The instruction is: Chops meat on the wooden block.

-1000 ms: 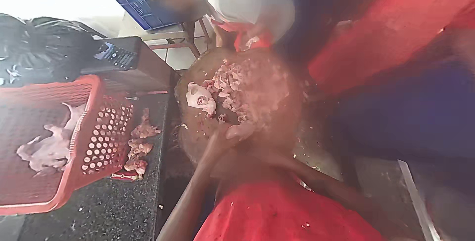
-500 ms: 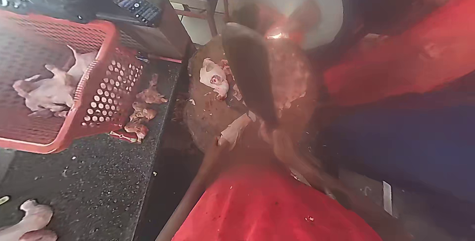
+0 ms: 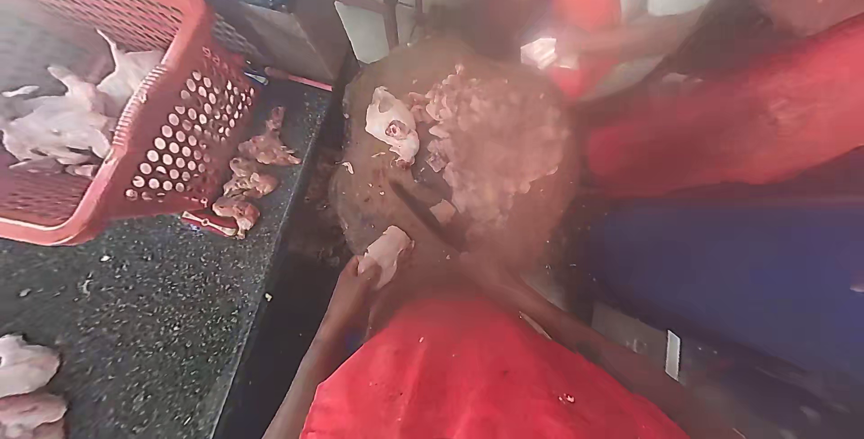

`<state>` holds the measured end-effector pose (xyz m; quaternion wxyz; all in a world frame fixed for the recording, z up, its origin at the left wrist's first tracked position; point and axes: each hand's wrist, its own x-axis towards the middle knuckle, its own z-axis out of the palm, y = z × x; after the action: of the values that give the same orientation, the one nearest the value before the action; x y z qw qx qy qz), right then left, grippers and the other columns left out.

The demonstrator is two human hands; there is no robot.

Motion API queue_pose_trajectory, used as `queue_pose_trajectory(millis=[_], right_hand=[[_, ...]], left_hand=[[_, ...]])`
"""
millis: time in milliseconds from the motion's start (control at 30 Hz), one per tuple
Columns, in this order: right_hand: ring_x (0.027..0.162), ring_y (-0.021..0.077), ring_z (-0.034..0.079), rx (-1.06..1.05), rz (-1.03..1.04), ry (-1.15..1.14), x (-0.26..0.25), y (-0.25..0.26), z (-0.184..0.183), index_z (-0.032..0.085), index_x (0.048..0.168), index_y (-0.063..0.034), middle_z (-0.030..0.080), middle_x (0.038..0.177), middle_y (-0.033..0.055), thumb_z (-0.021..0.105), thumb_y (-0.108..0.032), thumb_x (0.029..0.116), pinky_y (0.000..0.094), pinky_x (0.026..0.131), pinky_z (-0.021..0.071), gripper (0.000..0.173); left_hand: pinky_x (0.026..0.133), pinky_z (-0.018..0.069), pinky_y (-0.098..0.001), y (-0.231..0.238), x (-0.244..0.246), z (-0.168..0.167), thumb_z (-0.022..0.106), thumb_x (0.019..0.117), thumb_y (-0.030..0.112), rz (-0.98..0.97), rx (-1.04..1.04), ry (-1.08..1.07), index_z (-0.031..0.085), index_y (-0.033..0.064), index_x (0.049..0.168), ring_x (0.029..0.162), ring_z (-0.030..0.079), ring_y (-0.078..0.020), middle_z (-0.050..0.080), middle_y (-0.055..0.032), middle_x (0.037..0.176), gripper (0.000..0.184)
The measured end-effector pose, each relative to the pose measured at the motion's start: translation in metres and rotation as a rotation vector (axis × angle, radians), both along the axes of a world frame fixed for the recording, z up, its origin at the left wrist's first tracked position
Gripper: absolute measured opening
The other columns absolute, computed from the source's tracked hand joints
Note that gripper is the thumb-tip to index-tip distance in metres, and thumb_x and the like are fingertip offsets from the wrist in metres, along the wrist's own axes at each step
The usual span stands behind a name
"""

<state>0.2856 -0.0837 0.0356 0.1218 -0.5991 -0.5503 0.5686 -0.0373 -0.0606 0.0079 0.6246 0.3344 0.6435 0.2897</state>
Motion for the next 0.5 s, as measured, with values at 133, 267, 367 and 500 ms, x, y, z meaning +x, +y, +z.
queue_pose_trajectory(millis=[133,267,367,500], right_hand=[[0.056,0.0122,0.047,-0.230,-0.168,-0.006,0.020,-0.003,-0.010,0.061,0.114,-0.0055,0.051,0.073,0.0012,0.021,-0.048,0.1115,0.0329,0.053,0.0448,0.059],[0.071,0.0215,0.058,0.012,-0.192,-0.179,0.026,0.024,0.037,0.059,0.123,-0.0004,0.058,0.084,0.0097,0.025,-0.043,0.1116,0.0435,0.071,0.0530,0.056],[0.056,0.0051,0.046,0.362,-0.292,0.058,0.009,0.049,0.118,0.059,0.111,-0.0074,0.048,0.070,-0.0062,0.025,-0.056,0.1070,0.0252,0.053,0.0448,0.059],[0.060,-0.0044,0.049,0.815,-0.251,0.540,-0.029,0.062,0.189,0.059,0.103,-0.0243,0.049,0.070,-0.0144,0.029,-0.077,0.0971,0.0157,0.053,0.0441,0.061]], left_hand=[[0.077,0.0630,-0.0434,0.000,0.043,0.028,0.058,0.1014,0.017,0.193,0.071,-0.176,0.050,-0.0038,0.133,0.087,0.072,-0.0246,0.070,-0.0161,0.104,0.039],[0.077,0.0644,-0.0375,0.006,0.067,0.013,0.055,0.1071,0.026,-0.203,-0.048,-0.082,0.055,-0.0016,0.131,0.086,0.075,-0.0199,0.073,-0.0122,0.106,0.036],[0.076,0.0628,-0.0369,0.013,0.074,-0.013,0.048,0.1095,0.024,-0.279,-0.101,-0.127,0.060,0.0002,0.124,0.085,0.074,-0.0206,0.074,-0.0123,0.108,0.030],[0.077,0.0624,-0.0358,0.016,0.078,-0.012,0.047,0.1101,0.023,-0.286,-0.090,-0.103,0.059,0.0013,0.125,0.086,0.074,-0.0187,0.073,-0.0106,0.109,0.029]])
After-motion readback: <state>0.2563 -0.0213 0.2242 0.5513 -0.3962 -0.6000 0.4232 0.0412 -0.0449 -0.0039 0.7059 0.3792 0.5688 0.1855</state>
